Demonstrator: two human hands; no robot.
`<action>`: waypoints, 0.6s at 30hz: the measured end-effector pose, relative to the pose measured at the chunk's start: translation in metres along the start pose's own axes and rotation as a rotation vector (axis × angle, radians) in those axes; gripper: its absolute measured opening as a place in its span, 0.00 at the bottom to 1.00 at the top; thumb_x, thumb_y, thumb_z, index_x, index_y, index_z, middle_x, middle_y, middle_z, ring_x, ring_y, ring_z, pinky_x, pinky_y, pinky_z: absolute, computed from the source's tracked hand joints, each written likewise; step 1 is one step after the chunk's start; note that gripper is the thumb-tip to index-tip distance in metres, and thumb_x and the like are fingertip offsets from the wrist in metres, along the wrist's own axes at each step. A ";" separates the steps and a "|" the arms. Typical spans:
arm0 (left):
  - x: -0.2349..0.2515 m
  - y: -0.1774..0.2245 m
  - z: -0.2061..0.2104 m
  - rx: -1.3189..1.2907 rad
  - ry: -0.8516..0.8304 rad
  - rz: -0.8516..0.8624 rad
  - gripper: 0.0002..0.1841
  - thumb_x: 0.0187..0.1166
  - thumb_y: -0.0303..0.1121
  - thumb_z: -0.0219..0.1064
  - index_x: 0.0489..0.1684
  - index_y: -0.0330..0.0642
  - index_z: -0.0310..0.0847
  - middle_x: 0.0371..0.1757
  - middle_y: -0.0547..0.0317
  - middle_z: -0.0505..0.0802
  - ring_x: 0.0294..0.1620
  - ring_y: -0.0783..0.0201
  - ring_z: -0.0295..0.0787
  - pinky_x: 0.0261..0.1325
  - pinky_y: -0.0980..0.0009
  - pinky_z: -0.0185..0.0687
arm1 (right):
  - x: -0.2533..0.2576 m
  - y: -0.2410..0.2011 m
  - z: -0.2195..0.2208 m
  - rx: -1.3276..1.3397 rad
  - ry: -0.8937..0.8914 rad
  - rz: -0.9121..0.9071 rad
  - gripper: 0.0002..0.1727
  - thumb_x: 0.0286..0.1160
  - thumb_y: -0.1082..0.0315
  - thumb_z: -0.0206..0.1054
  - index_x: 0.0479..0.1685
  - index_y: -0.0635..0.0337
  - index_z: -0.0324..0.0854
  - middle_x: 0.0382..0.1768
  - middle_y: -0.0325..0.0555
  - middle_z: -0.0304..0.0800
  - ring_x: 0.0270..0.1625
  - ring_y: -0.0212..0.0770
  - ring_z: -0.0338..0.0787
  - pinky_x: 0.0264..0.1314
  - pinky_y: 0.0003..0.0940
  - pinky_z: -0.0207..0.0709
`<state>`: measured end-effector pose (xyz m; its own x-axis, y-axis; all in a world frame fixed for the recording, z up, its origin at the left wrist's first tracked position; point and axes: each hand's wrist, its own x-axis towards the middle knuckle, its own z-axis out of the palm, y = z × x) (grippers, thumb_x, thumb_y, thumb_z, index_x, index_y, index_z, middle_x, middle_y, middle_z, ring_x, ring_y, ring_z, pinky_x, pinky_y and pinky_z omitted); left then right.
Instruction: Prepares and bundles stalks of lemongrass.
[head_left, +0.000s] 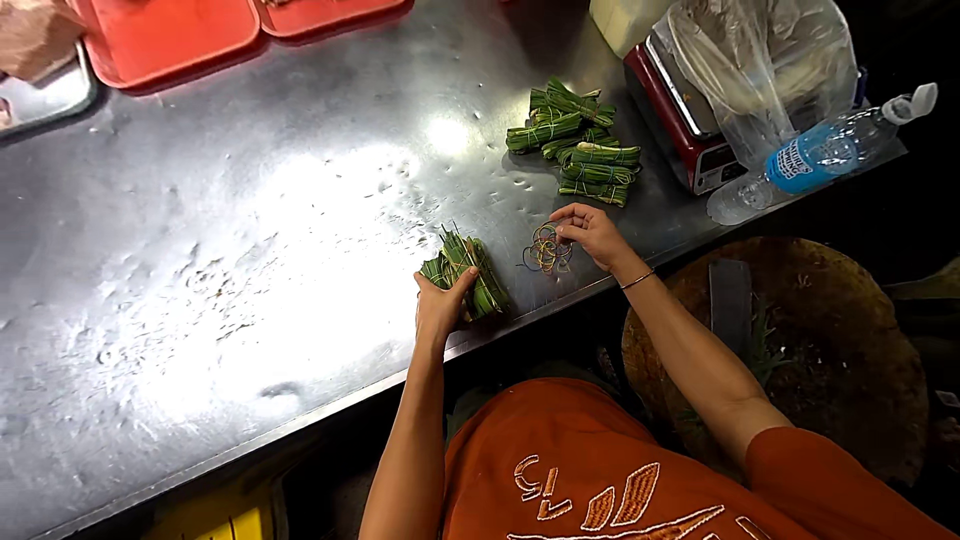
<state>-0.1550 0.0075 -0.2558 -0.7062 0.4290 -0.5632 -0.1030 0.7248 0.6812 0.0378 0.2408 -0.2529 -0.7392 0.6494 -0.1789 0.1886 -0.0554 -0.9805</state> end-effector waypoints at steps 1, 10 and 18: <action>0.000 -0.001 0.001 0.000 0.004 0.004 0.64 0.61 0.70 0.77 0.94 0.45 0.42 0.67 0.28 0.84 0.67 0.33 0.83 0.66 0.32 0.76 | 0.000 0.001 -0.001 0.041 0.000 0.007 0.14 0.78 0.77 0.61 0.60 0.69 0.80 0.31 0.40 0.87 0.33 0.30 0.87 0.46 0.30 0.85; 0.002 -0.004 0.001 -0.011 0.016 0.001 0.64 0.61 0.69 0.77 0.94 0.45 0.42 0.66 0.27 0.84 0.66 0.33 0.84 0.66 0.33 0.76 | -0.002 -0.007 -0.002 0.324 -0.060 -0.001 0.11 0.78 0.81 0.59 0.53 0.65 0.80 0.35 0.44 0.95 0.36 0.36 0.95 0.46 0.33 0.91; -0.005 0.002 0.001 -0.022 0.017 -0.005 0.60 0.63 0.66 0.78 0.92 0.42 0.45 0.63 0.29 0.86 0.63 0.34 0.85 0.65 0.34 0.78 | 0.015 -0.014 0.017 0.076 0.032 0.061 0.08 0.82 0.79 0.59 0.53 0.71 0.81 0.29 0.44 0.90 0.31 0.33 0.92 0.42 0.31 0.89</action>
<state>-0.1511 0.0075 -0.2523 -0.7175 0.4158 -0.5589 -0.1223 0.7147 0.6886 0.0136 0.2383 -0.2433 -0.7066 0.6668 -0.2368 0.1821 -0.1521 -0.9715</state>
